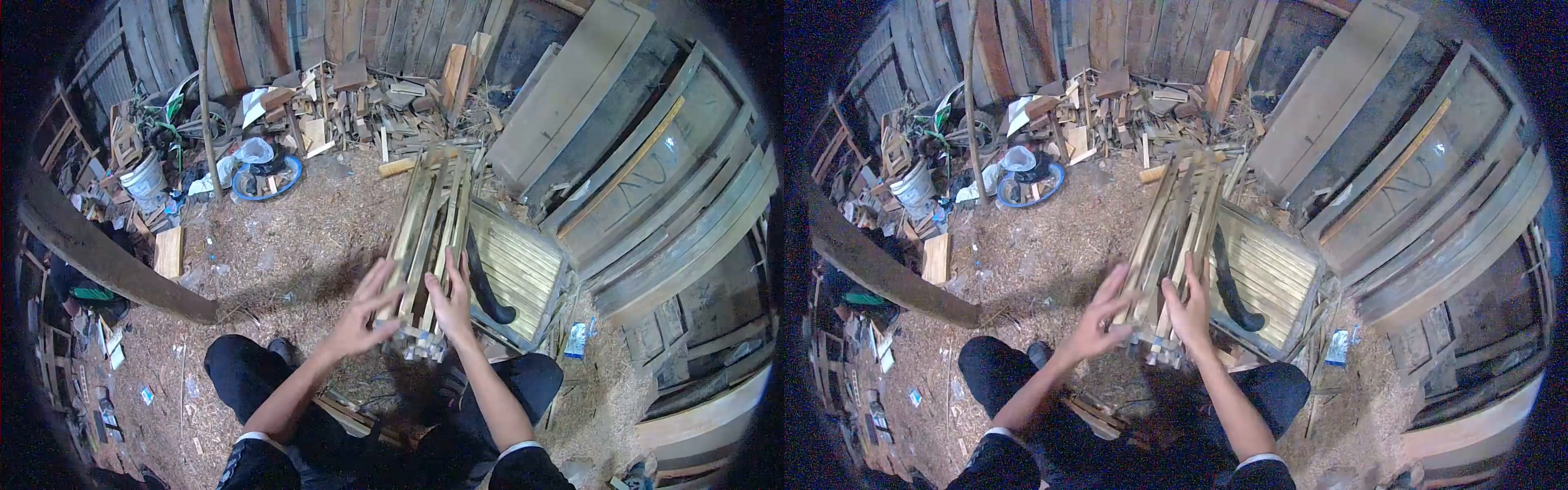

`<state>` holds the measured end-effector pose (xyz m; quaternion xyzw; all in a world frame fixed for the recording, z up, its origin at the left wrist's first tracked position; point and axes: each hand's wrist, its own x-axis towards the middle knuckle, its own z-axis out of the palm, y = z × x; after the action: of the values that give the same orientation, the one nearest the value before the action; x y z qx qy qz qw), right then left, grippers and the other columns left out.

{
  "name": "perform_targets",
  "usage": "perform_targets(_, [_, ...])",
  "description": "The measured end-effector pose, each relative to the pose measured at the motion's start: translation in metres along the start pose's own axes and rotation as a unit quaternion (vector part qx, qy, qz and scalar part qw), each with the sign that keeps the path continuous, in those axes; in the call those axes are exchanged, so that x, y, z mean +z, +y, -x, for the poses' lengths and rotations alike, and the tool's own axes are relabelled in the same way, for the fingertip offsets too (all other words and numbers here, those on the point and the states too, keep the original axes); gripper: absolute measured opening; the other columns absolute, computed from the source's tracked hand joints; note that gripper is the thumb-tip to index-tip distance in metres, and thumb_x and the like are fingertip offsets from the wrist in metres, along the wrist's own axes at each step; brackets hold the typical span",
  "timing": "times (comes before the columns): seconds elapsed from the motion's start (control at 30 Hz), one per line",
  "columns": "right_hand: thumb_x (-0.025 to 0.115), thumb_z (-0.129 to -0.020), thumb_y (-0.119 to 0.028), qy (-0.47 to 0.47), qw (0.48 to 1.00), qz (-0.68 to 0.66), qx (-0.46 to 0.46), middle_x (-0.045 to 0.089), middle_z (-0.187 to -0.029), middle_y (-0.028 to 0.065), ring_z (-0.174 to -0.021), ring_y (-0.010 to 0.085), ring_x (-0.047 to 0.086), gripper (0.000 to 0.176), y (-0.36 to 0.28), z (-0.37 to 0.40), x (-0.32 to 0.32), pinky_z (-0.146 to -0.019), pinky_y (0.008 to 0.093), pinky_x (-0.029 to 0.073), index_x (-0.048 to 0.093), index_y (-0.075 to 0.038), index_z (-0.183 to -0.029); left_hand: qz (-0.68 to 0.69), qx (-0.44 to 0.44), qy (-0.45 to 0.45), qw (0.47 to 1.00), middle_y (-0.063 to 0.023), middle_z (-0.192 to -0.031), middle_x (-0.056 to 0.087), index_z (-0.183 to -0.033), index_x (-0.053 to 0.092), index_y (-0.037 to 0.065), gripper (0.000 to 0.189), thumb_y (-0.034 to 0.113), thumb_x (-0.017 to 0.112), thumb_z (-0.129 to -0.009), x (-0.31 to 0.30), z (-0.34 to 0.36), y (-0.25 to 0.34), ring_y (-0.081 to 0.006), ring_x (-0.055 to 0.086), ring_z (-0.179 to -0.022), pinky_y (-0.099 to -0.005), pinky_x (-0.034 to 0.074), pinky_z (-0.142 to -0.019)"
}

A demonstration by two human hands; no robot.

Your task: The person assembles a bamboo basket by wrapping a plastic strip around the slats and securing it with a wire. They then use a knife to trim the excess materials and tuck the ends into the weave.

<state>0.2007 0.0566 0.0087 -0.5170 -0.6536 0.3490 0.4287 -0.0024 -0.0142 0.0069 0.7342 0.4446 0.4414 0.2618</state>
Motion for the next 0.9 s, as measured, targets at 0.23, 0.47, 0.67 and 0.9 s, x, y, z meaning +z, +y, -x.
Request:
perform_targets(0.23, [0.064, -0.095, -0.028, 0.015, 1.0, -0.011, -0.017, 0.028, -0.157, 0.0308, -0.148, 0.04, 0.027, 0.064, 0.009, -0.004, -0.007, -0.119, 0.0434, 0.025, 0.042, -0.006, -0.15, -0.057, 0.091, -0.074, 0.991, -0.0089, -0.16, 0.034, -0.14, 0.057, 0.024, 0.064, 0.052, 0.07, -0.083, 0.01, 0.011, 0.0, -0.0314, 0.022, -0.151, -0.0572, 0.018, -0.121])
perform_targets(0.47, [0.059, -0.098, -0.039, -0.008, 0.999, 0.028, -0.031, 0.017, -0.161, 0.0309, -0.15, 0.0435, 0.017, 0.071, -0.001, 0.024, -0.024, -0.12, 0.0484, 0.02, 0.032, -0.004, -0.154, -0.057, 0.107, -0.061, 0.991, -0.0063, -0.157, 0.04, -0.139, 0.059, 0.024, 0.054, 0.04, 0.066, -0.087, 0.017, 0.011, -0.002, -0.0313, 0.027, -0.15, -0.0568, 0.019, -0.121])
perform_targets(0.67, [0.063, -0.095, -0.035, -0.109, 0.946, 0.136, -0.272, 0.017, -0.163, 0.0235, -0.149, 0.0508, 0.014, 0.069, 0.017, 0.088, -0.033, -0.117, 0.0622, 0.022, 0.033, -0.017, -0.155, 0.0, 0.099, -0.045, 0.994, -0.0084, -0.155, 0.042, -0.135, 0.062, 0.02, 0.051, 0.037, 0.067, -0.088, 0.018, 0.011, -0.009, -0.0342, 0.028, -0.149, -0.0529, 0.023, -0.121])
perform_targets(0.9, [0.066, -0.072, 0.013, -0.067, 0.93, 0.141, -0.332, 0.034, -0.158, 0.0111, -0.147, 0.0462, 0.025, 0.078, 0.023, 0.069, -0.017, -0.115, 0.0569, 0.037, 0.054, -0.026, -0.139, 0.072, 0.082, 0.017, 0.994, -0.013, -0.159, 0.035, -0.137, 0.059, 0.018, 0.04, 0.02, 0.06, -0.097, 0.013, 0.017, -0.005, -0.0395, 0.023, -0.15, -0.0513, 0.023, -0.121])
